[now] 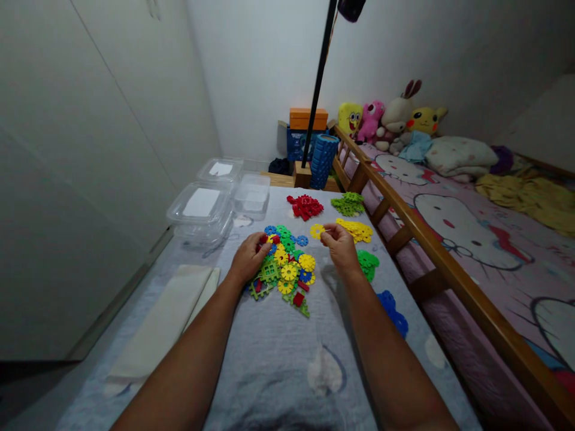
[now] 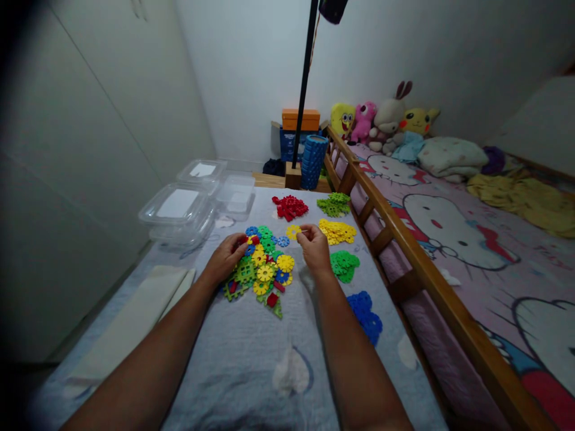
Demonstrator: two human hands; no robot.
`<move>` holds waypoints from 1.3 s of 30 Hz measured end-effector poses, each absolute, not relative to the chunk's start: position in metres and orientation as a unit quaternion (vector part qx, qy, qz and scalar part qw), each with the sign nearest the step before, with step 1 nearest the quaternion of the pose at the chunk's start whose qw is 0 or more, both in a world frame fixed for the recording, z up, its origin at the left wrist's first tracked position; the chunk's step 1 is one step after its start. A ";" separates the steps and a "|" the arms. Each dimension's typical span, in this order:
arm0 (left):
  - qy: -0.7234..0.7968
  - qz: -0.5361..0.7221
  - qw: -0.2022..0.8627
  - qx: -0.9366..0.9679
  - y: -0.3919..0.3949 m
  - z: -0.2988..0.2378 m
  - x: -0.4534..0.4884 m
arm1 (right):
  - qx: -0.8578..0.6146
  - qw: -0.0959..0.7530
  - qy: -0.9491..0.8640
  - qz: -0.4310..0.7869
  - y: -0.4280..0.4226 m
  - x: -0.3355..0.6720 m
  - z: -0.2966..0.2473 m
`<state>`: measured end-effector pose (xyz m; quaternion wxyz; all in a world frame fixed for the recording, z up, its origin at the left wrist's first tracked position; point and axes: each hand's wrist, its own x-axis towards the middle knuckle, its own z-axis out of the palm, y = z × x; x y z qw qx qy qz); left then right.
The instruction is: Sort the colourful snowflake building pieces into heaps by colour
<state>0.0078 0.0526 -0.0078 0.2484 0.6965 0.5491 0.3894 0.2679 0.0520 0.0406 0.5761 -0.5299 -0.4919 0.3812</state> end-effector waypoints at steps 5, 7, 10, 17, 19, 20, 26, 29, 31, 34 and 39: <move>0.551 0.381 0.247 0.700 0.053 -0.010 0.007 | -0.643 0.515 -0.498 0.271 0.086 0.335 0.045; 0.553 0.381 0.243 0.700 0.054 -0.011 0.006 | -0.694 0.501 -0.469 0.219 0.100 0.366 0.044; 0.554 0.383 0.236 0.701 0.055 -0.012 0.006 | -0.739 0.488 -0.429 0.177 0.114 0.402 0.041; 0.558 0.384 0.241 0.695 0.054 -0.008 0.008 | -0.750 0.453 -0.421 0.236 0.121 0.418 0.027; 0.560 0.381 0.244 0.694 0.054 -0.008 0.008 | -0.743 0.444 -0.437 0.244 0.123 0.414 0.023; 0.560 0.381 0.243 0.694 0.054 -0.008 0.008 | -0.740 0.441 -0.445 0.246 0.125 0.413 0.020; 0.564 0.382 0.237 0.693 0.055 -0.009 0.008 | -0.764 0.414 -0.449 0.208 0.137 0.412 0.010; 0.563 0.383 0.237 0.693 0.055 -0.009 0.008 | -0.785 0.399 -0.449 0.150 0.137 0.411 0.012; 0.564 0.384 0.237 0.692 0.055 -0.010 0.007 | -0.792 0.388 -0.458 0.112 0.135 0.409 0.017; 0.565 0.383 0.237 0.691 0.056 -0.012 0.007 | -0.784 0.388 -0.477 0.080 0.129 0.399 0.028; 0.564 0.388 0.235 0.689 0.058 -0.014 0.006 | -0.696 0.383 -0.595 0.122 0.113 0.352 0.045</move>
